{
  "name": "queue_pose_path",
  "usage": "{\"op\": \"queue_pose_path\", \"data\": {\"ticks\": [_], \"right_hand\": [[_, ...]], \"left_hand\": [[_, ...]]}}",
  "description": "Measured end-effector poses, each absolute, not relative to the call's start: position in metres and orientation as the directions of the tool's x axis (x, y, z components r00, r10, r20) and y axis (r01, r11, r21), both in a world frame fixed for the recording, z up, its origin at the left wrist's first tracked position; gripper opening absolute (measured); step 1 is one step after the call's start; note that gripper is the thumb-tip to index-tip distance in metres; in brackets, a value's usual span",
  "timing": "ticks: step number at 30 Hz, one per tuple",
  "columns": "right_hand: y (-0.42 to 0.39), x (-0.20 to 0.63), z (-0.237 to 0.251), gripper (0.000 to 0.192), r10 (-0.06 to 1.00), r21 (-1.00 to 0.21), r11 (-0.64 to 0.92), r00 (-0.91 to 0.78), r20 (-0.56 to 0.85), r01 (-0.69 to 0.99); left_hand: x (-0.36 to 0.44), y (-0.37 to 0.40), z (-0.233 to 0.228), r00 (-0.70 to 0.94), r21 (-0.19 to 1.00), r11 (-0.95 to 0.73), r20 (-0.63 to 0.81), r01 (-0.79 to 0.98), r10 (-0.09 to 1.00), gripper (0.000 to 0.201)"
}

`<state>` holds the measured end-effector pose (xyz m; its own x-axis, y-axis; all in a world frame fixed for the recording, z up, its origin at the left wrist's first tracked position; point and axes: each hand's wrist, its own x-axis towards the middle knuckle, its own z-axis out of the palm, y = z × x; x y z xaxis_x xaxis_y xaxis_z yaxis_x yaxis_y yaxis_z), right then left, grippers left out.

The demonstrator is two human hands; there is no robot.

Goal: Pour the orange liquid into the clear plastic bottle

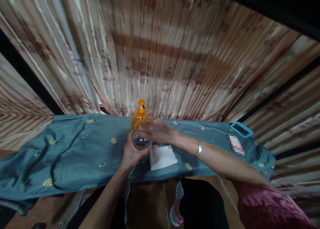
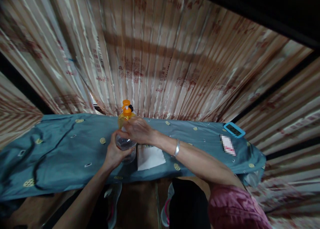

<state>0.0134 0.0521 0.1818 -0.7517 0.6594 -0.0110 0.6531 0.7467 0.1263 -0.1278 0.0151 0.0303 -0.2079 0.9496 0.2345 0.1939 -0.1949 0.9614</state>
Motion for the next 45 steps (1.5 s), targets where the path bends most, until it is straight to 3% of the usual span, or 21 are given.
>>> {"op": "queue_pose_path", "data": {"ticks": [8,13,17,20,24,29,32,35,40,42,45], "right_hand": [[0.045,0.020,0.205,0.037,0.591,0.106,0.806,-0.802,-0.092,0.582],[0.037,0.008,0.223,0.064,0.699,0.166,0.714,-0.705,-0.119,0.680],[0.038,0.003,0.229,0.045,0.721,0.188,0.692,-0.665,-0.193,0.697],[0.040,0.004,0.231,0.023,0.658,0.127,0.750,-0.712,-0.246,0.649],[0.040,0.008,0.239,0.029,0.605,0.008,0.783,-0.759,-0.242,0.622],[0.041,0.037,0.240,0.037,0.675,-0.307,0.702,-0.738,0.000,0.642],[0.043,0.077,0.202,0.039,0.800,-0.644,0.533,-0.574,0.174,0.548],[0.039,0.123,0.129,0.054,0.933,-0.921,0.240,-0.336,0.131,0.308],[0.014,0.181,0.002,0.048,0.997,-0.997,-0.069,0.031,-0.068,0.033],[0.007,0.193,-0.029,0.037,0.986,-0.990,-0.131,0.097,-0.135,-0.048],[0.007,0.201,-0.053,0.019,0.969,-0.982,-0.159,0.177,-0.175,-0.098]], "left_hand": [[-0.131,0.016,0.030,-0.188,0.944,-0.225,0.273,0.239,0.944,0.088],[-0.131,0.016,0.032,-0.177,0.949,-0.239,0.276,0.204,0.945,0.084],[-0.130,0.015,0.033,-0.172,0.957,-0.235,0.264,0.168,0.949,0.084],[-0.131,0.015,0.033,-0.165,0.960,-0.227,0.254,0.163,0.953,0.086],[-0.131,0.015,0.032,-0.169,0.960,-0.218,0.248,0.176,0.954,0.088],[-0.132,0.017,0.031,-0.169,0.955,-0.202,0.241,0.218,0.956,0.092],[-0.134,0.016,0.029,-0.162,0.945,-0.200,0.247,0.259,0.955,0.094],[-0.136,0.016,0.026,-0.136,0.933,-0.218,0.265,0.285,0.955,0.098],[-0.142,0.014,0.024,-0.128,0.917,-0.301,0.343,0.262,0.931,0.122],[-0.146,0.009,0.031,-0.158,0.880,-0.392,0.442,0.266,0.883,0.123],[-0.147,-0.009,0.049,-0.154,0.726,-0.571,0.660,0.383,0.735,0.123]]}}
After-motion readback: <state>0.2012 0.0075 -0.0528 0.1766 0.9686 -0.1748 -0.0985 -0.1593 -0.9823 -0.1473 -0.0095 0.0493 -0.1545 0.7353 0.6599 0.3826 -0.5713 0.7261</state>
